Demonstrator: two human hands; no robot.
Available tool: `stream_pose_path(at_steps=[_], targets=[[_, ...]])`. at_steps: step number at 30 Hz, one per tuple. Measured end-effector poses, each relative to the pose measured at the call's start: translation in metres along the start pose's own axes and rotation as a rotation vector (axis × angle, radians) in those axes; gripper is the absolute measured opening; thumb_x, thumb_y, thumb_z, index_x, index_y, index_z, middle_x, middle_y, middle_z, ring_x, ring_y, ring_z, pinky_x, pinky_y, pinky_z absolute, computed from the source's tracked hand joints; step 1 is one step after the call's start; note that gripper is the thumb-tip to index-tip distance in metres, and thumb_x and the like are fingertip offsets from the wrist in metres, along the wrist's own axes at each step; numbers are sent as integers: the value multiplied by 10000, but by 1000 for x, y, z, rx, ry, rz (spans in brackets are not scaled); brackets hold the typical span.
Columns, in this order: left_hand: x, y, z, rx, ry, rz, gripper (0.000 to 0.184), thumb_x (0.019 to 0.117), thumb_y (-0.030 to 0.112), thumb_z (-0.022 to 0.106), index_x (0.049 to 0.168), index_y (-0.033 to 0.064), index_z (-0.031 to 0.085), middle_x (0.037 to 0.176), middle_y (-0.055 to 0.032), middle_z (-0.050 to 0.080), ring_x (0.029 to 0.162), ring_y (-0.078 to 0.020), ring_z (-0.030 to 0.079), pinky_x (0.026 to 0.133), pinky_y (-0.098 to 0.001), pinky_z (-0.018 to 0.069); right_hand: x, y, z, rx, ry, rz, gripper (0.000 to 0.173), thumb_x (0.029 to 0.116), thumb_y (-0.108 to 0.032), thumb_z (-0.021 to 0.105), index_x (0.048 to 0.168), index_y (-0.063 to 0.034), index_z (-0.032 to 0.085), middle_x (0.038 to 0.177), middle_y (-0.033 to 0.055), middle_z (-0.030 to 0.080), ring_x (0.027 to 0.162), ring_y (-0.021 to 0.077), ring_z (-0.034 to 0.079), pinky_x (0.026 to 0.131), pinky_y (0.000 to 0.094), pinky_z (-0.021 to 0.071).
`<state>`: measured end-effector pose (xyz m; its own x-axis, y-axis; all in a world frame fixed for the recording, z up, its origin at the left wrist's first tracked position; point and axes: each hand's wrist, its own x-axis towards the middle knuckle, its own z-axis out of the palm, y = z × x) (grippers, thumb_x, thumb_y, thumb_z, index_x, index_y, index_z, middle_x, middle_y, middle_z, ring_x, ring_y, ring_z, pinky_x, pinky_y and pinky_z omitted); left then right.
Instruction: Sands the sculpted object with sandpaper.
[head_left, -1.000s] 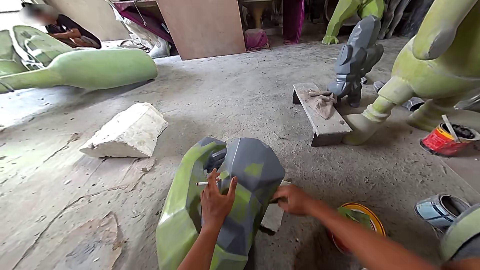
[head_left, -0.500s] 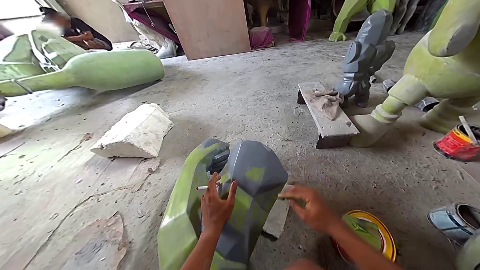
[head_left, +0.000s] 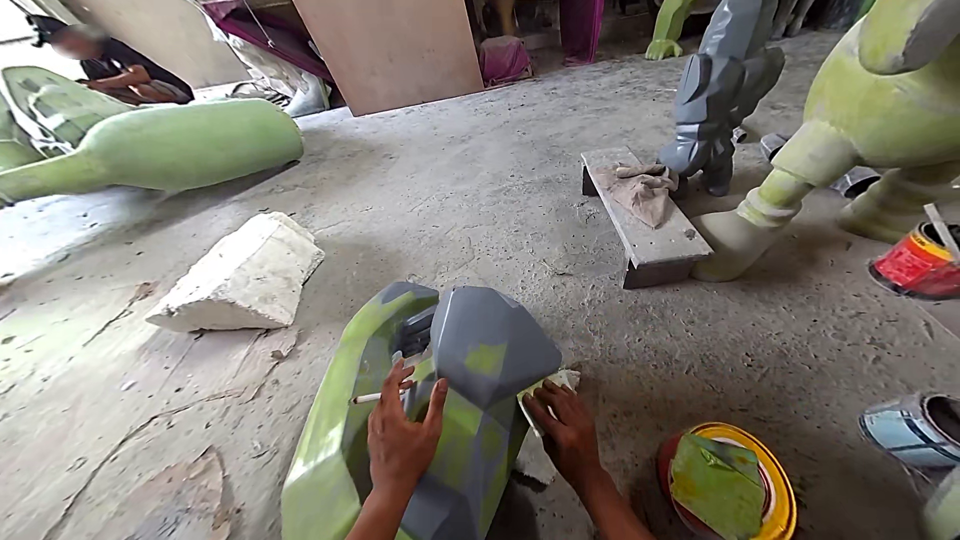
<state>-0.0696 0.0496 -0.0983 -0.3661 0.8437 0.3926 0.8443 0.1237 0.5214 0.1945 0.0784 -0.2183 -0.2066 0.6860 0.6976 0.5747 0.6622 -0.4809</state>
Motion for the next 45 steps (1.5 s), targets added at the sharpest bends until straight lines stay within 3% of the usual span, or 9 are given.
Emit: stream_pose_path(at_steps=[6, 13, 22, 28, 32, 38, 41, 43, 45], targets=[[0, -1, 2, 27, -8, -14, 878, 923, 732, 508, 1513, 84, 465, 1298, -80, 673, 1157, -279, 648, 988, -580, 502, -15, 6, 1, -45, -26, -8, 414, 948, -101, 634, 1298, -308, 714, 1292, 6, 703, 1328, 213, 590, 1136, 456, 493], [1, -1, 3, 27, -7, -23, 876, 922, 736, 506, 1515, 92, 469, 1307, -77, 671, 1170, -271, 645, 999, -575, 497, 3, 19, -14, -26, -2, -30, 428, 944, -122, 590, 1320, -297, 694, 1315, 43, 682, 1312, 214, 599, 1150, 486, 477], [1, -1, 3, 31, -15, -6, 886, 924, 737, 504, 1510, 73, 470, 1295, -88, 677, 1140, -282, 656, 975, -572, 512, -27, 37, -8, -120, -58, -46, 395, 955, -154, 633, 1306, -319, 705, 1313, -27, 690, 1323, 178, 586, 1159, 457, 457], [0, -3, 4, 36, -14, -22, 878, 920, 747, 497, 1505, 92, 483, 1300, -82, 674, 1148, -274, 655, 985, -574, 506, 1, 34, -15, -92, 51, -3, 400, 945, -121, 603, 1292, -286, 714, 1301, 18, 697, 1307, 223, 603, 1138, 502, 477], [0, -2, 5, 34, -1, -23, 889, 913, 762, 492, 1503, 97, 486, 1294, -77, 679, 1136, -268, 662, 972, -563, 518, -3, 38, 0, -107, 66, -5, 376, 952, -116, 652, 1272, -298, 734, 1308, 22, 688, 1307, 224, 597, 1123, 455, 499], [-1, -5, 6, 34, -3, -29, 868, 917, 751, 499, 1501, 109, 495, 1306, -66, 675, 1157, -265, 655, 990, -564, 508, -28, 50, -8, -196, -59, -43, 399, 960, -141, 626, 1305, -324, 710, 1336, -7, 674, 1333, 207, 576, 1158, 483, 455], [0, -5, 4, 36, -6, -38, 866, 922, 751, 491, 1507, 111, 486, 1311, -58, 673, 1165, -253, 654, 994, -562, 513, -33, 39, -19, -196, -85, -8, 439, 915, -144, 619, 1302, -335, 705, 1268, -21, 699, 1247, 170, 626, 1072, 407, 524], [1, -3, 4, 34, -4, -36, 856, 928, 742, 494, 1503, 108, 488, 1304, -56, 676, 1158, -253, 655, 993, -559, 509, -21, 17, -24, -144, -59, 6, 409, 935, -150, 610, 1305, -288, 711, 1277, 10, 704, 1216, 170, 654, 997, 364, 577], [-1, -3, 2, 34, -12, -32, 848, 931, 735, 498, 1496, 103, 493, 1299, -69, 678, 1158, -264, 656, 992, -560, 511, -7, -5, -23, -96, -5, 5, 380, 939, -126, 609, 1279, -242, 732, 1272, 31, 711, 1212, 172, 664, 988, 353, 593]])
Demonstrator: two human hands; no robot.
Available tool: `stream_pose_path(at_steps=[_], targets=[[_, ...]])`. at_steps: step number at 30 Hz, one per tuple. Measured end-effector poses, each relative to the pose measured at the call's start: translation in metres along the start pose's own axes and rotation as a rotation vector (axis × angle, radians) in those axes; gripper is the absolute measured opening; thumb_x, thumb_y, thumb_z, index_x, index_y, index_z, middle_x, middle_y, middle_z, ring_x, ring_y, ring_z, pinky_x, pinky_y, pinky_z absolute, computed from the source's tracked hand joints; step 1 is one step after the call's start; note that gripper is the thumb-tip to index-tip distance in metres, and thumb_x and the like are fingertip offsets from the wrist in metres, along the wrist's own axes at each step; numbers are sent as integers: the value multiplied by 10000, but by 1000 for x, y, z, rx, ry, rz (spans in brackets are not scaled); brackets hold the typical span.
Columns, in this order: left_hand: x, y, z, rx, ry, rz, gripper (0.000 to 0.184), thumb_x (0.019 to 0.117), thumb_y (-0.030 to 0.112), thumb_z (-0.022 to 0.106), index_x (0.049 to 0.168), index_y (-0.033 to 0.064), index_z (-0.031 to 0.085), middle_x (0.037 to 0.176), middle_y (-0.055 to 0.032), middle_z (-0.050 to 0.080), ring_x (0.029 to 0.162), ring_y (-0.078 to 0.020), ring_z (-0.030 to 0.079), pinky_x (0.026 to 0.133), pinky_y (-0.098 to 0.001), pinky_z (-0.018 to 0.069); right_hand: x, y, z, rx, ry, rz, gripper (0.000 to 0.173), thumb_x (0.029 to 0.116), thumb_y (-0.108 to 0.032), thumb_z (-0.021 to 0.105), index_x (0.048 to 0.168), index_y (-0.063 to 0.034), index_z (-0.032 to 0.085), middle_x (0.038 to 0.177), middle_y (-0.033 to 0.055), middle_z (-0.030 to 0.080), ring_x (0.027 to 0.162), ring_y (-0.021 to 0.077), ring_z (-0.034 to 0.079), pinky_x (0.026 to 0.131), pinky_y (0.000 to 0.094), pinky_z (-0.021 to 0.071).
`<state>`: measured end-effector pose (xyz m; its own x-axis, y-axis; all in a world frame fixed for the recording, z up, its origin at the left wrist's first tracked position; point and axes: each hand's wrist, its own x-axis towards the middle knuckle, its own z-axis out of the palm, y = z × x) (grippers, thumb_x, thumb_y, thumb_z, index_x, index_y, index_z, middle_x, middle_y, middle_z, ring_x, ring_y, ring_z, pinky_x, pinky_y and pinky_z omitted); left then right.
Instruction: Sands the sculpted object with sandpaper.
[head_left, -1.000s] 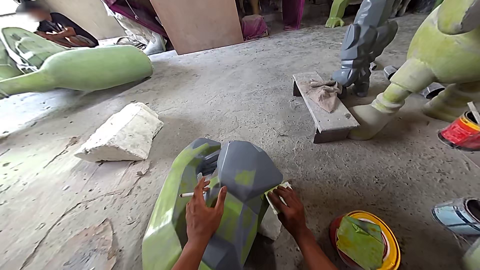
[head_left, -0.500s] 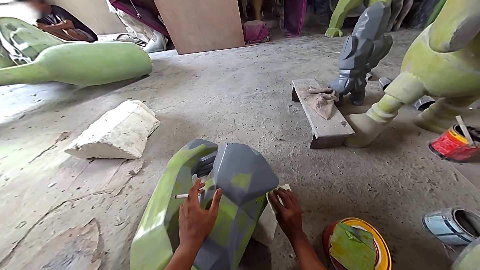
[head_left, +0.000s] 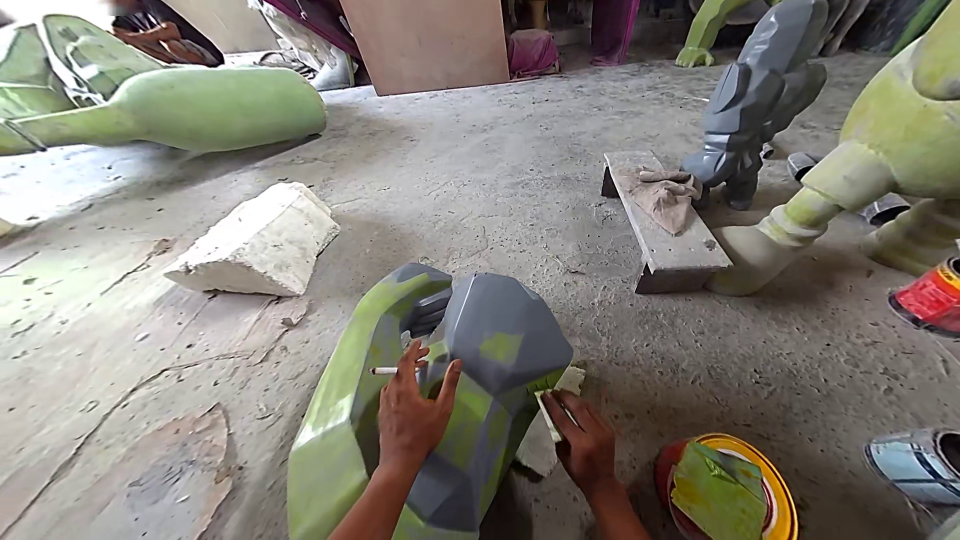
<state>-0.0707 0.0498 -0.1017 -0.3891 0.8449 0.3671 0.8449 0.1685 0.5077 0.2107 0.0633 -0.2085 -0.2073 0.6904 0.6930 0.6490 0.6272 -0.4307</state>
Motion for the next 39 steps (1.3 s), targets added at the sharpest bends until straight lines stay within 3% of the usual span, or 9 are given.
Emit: stream_pose_path(at_steps=[6, 10, 21, 25, 27, 29, 32, 34, 39], targets=[[1, 0, 0, -8, -10, 2, 837, 930, 723, 513, 1490, 102, 496, 1306, -78, 670, 1150, -264, 658, 980, -559, 524, 14, -20, 25, 27, 53, 55, 396, 920, -109, 590, 1254, -256, 745, 1247, 30, 716, 1197, 183, 662, 1003, 393, 570], [-2, 3, -2, 8, -35, -18, 838, 935, 720, 503, 1510, 111, 473, 1326, -84, 658, 1165, -275, 651, 986, -563, 517, 0, -37, 26, 82, -7, 153, 428, 925, -128, 559, 1299, -257, 721, 1252, 23, 707, 1165, 185, 662, 944, 410, 575], [1, 4, -1, 15, -24, -32, 842, 934, 734, 494, 1517, 127, 470, 1334, -68, 657, 1176, -263, 647, 990, -555, 517, -32, -80, 33, 290, -114, 304, 525, 868, -75, 654, 1347, -285, 696, 1220, -12, 709, 1053, 143, 674, 861, 366, 589], [2, 2, 1, 18, -8, -21, 840, 931, 732, 503, 1507, 121, 483, 1311, -67, 667, 1162, -252, 651, 986, -539, 524, -26, -77, 24, 493, -212, 411, 431, 948, -137, 550, 1313, -305, 707, 1220, -53, 685, 1083, 93, 653, 889, 381, 596], [1, 1, 1, 23, -2, -24, 838, 931, 731, 506, 1507, 124, 485, 1311, -62, 670, 1164, -247, 653, 990, -541, 526, -19, -65, 19, 466, -207, 345, 348, 968, -216, 562, 1249, -324, 736, 1215, -66, 699, 1085, 94, 654, 886, 385, 578], [1, 1, 2, 17, -4, -27, 829, 936, 726, 506, 1508, 127, 484, 1317, -57, 669, 1172, -249, 651, 994, -546, 523, -8, -53, 15, 341, -118, 207, 339, 978, -233, 565, 1262, -303, 735, 1225, -28, 707, 1118, 122, 657, 929, 381, 577], [0, 3, 0, 5, -13, -23, 815, 943, 710, 512, 1504, 118, 487, 1316, -72, 667, 1168, -263, 653, 988, -557, 526, 13, -40, 12, 165, -49, -24, 399, 954, -142, 568, 1306, -270, 706, 1286, 20, 691, 1263, 193, 620, 1089, 435, 521], [0, 5, 0, 8, -24, -24, 815, 946, 711, 503, 1507, 120, 481, 1325, -73, 661, 1170, -265, 651, 992, -561, 521, 19, -37, 18, 97, -48, -94, 432, 942, -94, 594, 1319, -276, 698, 1313, 27, 684, 1304, 218, 600, 1123, 455, 498], [1, 4, 1, 15, -25, -43, 829, 935, 724, 503, 1516, 133, 472, 1333, -61, 661, 1185, -261, 646, 1005, -559, 511, 14, -45, 25, -26, -103, -75, 481, 928, -113, 610, 1356, -323, 677, 1305, -3, 686, 1252, 187, 621, 1020, 390, 543]])
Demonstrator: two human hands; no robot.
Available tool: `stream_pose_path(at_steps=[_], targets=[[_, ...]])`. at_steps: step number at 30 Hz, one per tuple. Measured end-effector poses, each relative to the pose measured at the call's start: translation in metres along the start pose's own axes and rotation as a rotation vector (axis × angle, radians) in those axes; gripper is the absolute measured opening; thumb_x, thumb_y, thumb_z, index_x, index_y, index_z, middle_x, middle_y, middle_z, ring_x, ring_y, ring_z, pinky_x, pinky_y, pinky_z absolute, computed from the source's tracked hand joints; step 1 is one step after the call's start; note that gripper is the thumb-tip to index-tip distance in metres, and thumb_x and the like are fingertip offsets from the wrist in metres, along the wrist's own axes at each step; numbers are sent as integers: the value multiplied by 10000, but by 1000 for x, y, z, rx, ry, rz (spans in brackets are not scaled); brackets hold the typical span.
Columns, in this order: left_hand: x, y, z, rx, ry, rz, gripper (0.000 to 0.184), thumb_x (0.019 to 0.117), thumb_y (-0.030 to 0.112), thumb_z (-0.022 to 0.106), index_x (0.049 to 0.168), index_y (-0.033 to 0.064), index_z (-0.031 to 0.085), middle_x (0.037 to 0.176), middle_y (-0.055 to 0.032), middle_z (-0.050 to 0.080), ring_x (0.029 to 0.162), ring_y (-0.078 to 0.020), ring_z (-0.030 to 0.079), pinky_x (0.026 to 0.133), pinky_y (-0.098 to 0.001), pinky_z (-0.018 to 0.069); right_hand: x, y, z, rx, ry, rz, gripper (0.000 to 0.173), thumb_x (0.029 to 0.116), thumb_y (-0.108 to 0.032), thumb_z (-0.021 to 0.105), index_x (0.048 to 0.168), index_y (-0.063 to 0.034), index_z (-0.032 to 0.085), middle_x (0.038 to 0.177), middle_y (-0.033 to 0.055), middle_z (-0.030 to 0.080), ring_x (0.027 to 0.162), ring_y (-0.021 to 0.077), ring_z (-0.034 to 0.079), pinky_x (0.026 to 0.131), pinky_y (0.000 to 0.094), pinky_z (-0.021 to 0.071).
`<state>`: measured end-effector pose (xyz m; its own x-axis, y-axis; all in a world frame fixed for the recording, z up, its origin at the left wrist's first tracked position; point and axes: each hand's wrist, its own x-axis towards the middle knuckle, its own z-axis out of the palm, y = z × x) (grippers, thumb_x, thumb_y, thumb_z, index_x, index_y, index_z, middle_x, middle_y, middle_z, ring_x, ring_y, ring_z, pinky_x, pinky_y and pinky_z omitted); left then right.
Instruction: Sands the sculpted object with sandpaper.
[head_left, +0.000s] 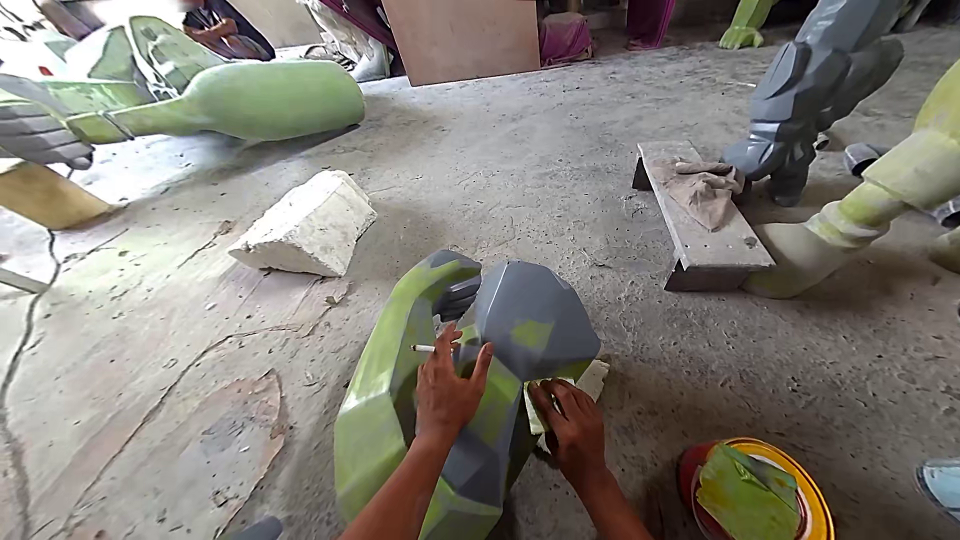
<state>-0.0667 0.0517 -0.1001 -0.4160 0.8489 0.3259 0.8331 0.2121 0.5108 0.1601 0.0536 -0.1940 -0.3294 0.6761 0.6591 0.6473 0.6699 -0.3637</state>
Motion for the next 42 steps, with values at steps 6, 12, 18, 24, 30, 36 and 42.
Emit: stream_pose_path(at_steps=[6, 12, 18, 24, 30, 36, 42], targets=[[-1, 0, 1, 1, 12, 11, 816, 943, 719, 494, 1505, 128, 488, 1320, -68, 666, 1179, -262, 649, 1000, -553, 516, -12, 7, -7, 56, -54, -35, 450, 913, -235, 621, 1350, -335, 665, 1282, -7, 684, 1224, 176, 627, 1037, 419, 523], [-2, -1, 1, 0, 12, -2, 813, 938, 723, 500, 1500, 135, 491, 1310, -70, 668, 1176, -272, 646, 1000, -562, 507, 10, 14, -5, 76, 71, -79, 423, 945, -120, 617, 1321, -293, 700, 1301, 18, 686, 1293, 214, 603, 1140, 469, 476], [-3, 1, 1, 8, 8, -5, 813, 941, 723, 496, 1512, 144, 478, 1331, -62, 661, 1204, -268, 635, 1027, -560, 489, 3, 16, -2, 79, -2, -100, 476, 915, -103, 620, 1343, -301, 684, 1300, 12, 681, 1287, 210, 598, 1131, 435, 481], [-1, 0, -1, -1, 23, 13, 815, 943, 719, 502, 1498, 121, 494, 1300, -81, 676, 1177, -274, 650, 1003, -569, 510, 12, 12, -9, 84, 55, -94, 430, 928, -118, 604, 1311, -286, 703, 1297, 22, 686, 1285, 215, 606, 1135, 454, 479], [-1, 1, -1, 8, 25, 20, 812, 941, 719, 501, 1489, 120, 506, 1300, -77, 678, 1170, -270, 655, 999, -564, 508, 6, 9, 2, 79, 17, -56, 510, 889, -89, 629, 1344, -312, 684, 1297, 19, 681, 1270, 212, 608, 1111, 439, 494], [-2, 2, -1, 11, 8, 12, 818, 940, 729, 494, 1503, 136, 494, 1313, -73, 674, 1188, -271, 647, 1002, -567, 500, -14, -8, 2, 190, -20, 109, 449, 914, -137, 607, 1324, -292, 705, 1272, 32, 691, 1219, 191, 637, 1038, 404, 547], [-1, 1, 1, 17, 13, 27, 827, 940, 735, 481, 1504, 130, 491, 1311, -70, 674, 1185, -263, 646, 1004, -565, 495, -29, -35, 6, 393, -16, 335, 480, 897, -83, 617, 1337, -255, 702, 1258, 13, 686, 1109, 126, 671, 870, 329, 618]])
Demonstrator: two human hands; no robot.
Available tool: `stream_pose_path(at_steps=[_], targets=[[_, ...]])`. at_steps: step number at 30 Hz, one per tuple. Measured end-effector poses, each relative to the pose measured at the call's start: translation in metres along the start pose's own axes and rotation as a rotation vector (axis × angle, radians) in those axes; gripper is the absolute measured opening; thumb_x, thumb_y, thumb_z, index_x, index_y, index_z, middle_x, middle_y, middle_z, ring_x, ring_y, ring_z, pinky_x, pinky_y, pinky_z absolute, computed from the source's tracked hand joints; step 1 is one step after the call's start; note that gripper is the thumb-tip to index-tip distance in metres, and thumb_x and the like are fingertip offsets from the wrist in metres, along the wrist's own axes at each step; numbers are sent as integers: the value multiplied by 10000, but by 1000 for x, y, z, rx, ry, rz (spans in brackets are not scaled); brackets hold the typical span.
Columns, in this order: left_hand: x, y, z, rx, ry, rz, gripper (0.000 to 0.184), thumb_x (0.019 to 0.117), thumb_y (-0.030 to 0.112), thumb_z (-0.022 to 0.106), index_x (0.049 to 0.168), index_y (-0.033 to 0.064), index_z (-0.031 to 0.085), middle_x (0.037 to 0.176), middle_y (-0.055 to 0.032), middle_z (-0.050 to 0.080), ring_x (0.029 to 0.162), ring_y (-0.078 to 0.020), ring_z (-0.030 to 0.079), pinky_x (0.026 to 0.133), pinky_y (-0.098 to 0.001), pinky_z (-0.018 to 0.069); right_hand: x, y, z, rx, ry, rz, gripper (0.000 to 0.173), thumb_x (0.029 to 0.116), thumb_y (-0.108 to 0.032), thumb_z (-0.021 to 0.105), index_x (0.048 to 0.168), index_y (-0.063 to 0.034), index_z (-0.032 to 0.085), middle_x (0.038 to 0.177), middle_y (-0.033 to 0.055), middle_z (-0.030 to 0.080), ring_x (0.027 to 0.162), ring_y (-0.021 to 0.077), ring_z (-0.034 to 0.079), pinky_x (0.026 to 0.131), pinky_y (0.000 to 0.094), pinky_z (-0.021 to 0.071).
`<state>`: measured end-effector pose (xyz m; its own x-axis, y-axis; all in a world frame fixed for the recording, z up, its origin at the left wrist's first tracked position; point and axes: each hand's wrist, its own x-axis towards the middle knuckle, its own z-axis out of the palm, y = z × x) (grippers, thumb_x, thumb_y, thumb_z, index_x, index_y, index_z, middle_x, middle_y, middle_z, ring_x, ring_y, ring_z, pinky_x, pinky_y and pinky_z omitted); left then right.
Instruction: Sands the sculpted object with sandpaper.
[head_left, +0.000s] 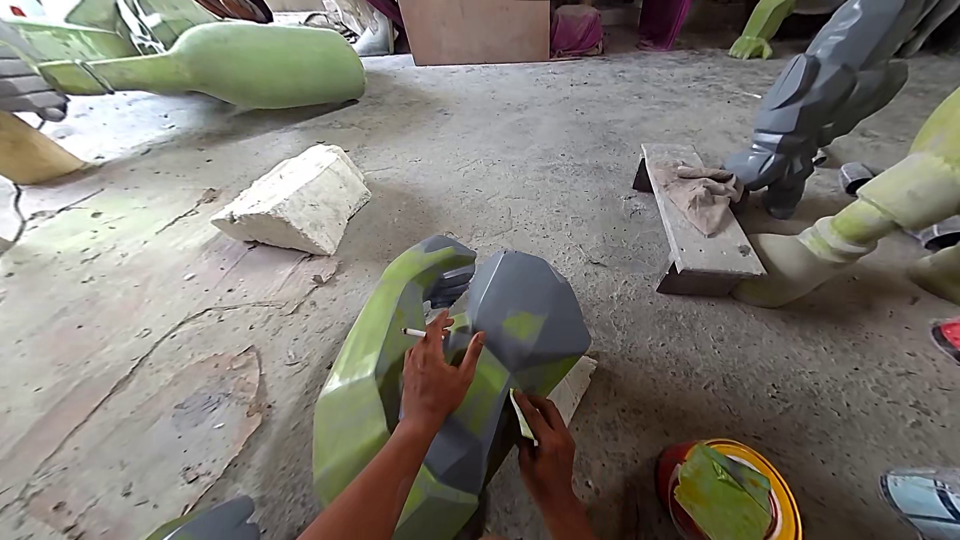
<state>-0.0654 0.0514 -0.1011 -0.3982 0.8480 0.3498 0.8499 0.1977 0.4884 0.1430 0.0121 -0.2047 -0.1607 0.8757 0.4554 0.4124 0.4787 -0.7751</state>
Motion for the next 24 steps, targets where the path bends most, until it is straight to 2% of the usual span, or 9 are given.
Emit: stream_pose_path(at_steps=[2, 6, 8, 11, 12, 15, 17, 20, 24], targets=[[1, 0, 0, -5, 4, -1, 820, 939, 736, 484, 1506, 143, 490, 1303, -63, 678, 1182, -257, 648, 1010, -567, 497, 0, -1, -5, 60, -61, 41, 500, 895, -73, 602, 1347, -266, 693, 1254, -7, 677, 1093, 100, 667, 851, 329, 623], [1, -2, 1, -10, 8, -4, 814, 935, 737, 488, 1502, 153, 497, 1291, -58, 684, 1163, -248, 656, 999, -560, 506, 6, 19, -25, -15, -140, -57, 332, 960, -227, 589, 1248, -302, 735, 1204, -32, 707, 1068, 104, 677, 856, 349, 608], [0, -3, 1, -14, 7, -2, 810, 939, 727, 491, 1504, 147, 497, 1294, -59, 682, 1162, -248, 657, 998, -565, 506, 16, 34, -37, -69, -36, -111, 338, 949, -183, 586, 1242, -238, 746, 1202, 2, 720, 1090, 134, 686, 896, 365, 609], [-1, -3, 0, -16, 8, 1, 807, 944, 716, 495, 1500, 132, 501, 1277, -71, 688, 1147, -258, 664, 986, -567, 515, 37, 57, -51, -171, 126, -204, 342, 965, -116, 574, 1253, -167, 751, 1252, 49, 722, 1183, 171, 674, 1015, 373, 572], [-1, -3, 0, -13, 10, 6, 806, 944, 716, 496, 1496, 128, 507, 1271, -72, 692, 1144, -260, 667, 981, -568, 519, 41, 63, -51, -189, 141, -221, 359, 959, -100, 571, 1263, -172, 746, 1277, 69, 709, 1202, 187, 665, 1026, 379, 568], [0, -4, 2, -4, 26, 18, 806, 938, 726, 493, 1480, 130, 528, 1262, -73, 697, 1138, -259, 671, 974, -562, 527, 38, 75, -44, -220, 121, -231, 412, 930, -83, 610, 1297, -230, 723, 1304, 102, 668, 1168, 192, 668, 937, 355, 606], [0, -4, 2, 2, 20, 9, 819, 936, 738, 479, 1486, 134, 523, 1277, -70, 692, 1150, -254, 665, 988, -557, 520, 29, 77, -37, -233, 124, -232, 411, 919, -53, 622, 1282, -212, 736, 1296, 91, 691, 1200, 199, 669, 974, 367, 598], [0, -4, 2, 1, 9, -1, 820, 935, 741, 475, 1483, 133, 523, 1281, -72, 688, 1153, -257, 661, 990, -562, 512, 14, 81, -32, -303, 99, -220, 361, 948, -102, 632, 1261, -237, 749, 1250, 37, 726, 1251, 200, 650, 1057, 410, 556], [1, -5, 2, 3, 8, -2, 811, 937, 737, 479, 1486, 142, 522, 1281, -67, 688, 1163, -261, 658, 992, -557, 513, 5, 88, -42, -315, 26, -238, 430, 902, -99, 653, 1292, -267, 723, 1260, 48, 699, 1232, 194, 647, 1069, 423, 545]])
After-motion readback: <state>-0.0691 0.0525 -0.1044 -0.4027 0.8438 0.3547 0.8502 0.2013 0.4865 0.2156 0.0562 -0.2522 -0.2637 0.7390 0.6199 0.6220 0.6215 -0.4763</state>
